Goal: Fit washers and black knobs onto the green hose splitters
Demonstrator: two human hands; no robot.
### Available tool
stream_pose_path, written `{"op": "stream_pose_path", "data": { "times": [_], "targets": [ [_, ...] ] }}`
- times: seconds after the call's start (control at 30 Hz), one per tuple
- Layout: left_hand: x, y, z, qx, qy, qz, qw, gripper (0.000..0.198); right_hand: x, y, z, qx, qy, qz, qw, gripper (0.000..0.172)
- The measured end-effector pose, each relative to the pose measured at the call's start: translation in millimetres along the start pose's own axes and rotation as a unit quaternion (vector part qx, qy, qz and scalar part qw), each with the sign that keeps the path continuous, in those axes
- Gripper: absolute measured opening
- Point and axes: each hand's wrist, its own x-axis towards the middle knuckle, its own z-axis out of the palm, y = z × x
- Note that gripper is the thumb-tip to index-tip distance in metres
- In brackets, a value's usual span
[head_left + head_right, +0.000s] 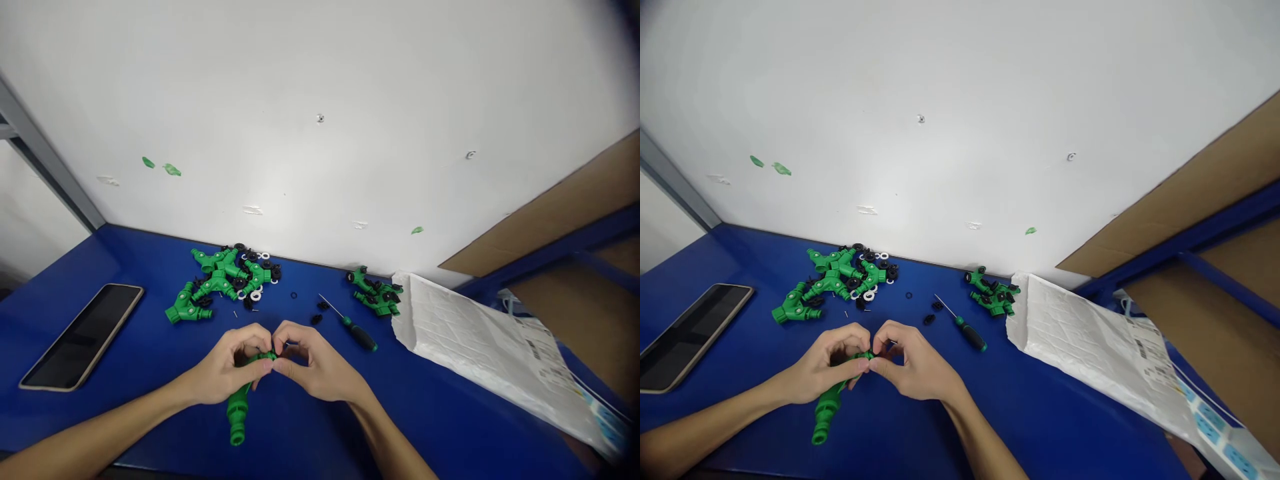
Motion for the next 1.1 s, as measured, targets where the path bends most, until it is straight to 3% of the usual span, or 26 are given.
{"op": "stream_pose_path", "data": {
  "times": [0.2, 0.37, 0.57, 0.83, 1.1],
  "targets": [
    [1.7, 4.0, -0.8, 0.024, -0.014, 0.002, 1.0, 0.018, -2.0, -0.8, 0.3, -0.045, -0.004, -0.011, 0.999, 0.01],
    [2.8, -0.9, -2.8, -0.025, 0.012, 0.003, 1.0, 0.019, -1.3, 2.8, 5.8, -0.14, 0.06, -0.08, 0.985, 0.011],
    [2.2, -6.4, -1.2, -0.095, 0.046, 0.019, 0.994, 0.018, -0.6, 13.8, 17.4, -0.162, 0.137, -0.167, 0.963, 0.01],
    [4.4, -5.1, 3.6, -0.226, 0.098, -0.013, 0.969, 0.017, 8.5, 23.6, 41.3, -0.079, 0.29, -0.194, 0.934, 0.01],
    [6.3, -3.0, 2.2, -0.346, 0.07, -0.081, 0.932, 0.019, 12.7, 26.3, 39.8, 0.106, 0.261, -0.102, 0.954, 0.008]
  ]
}}
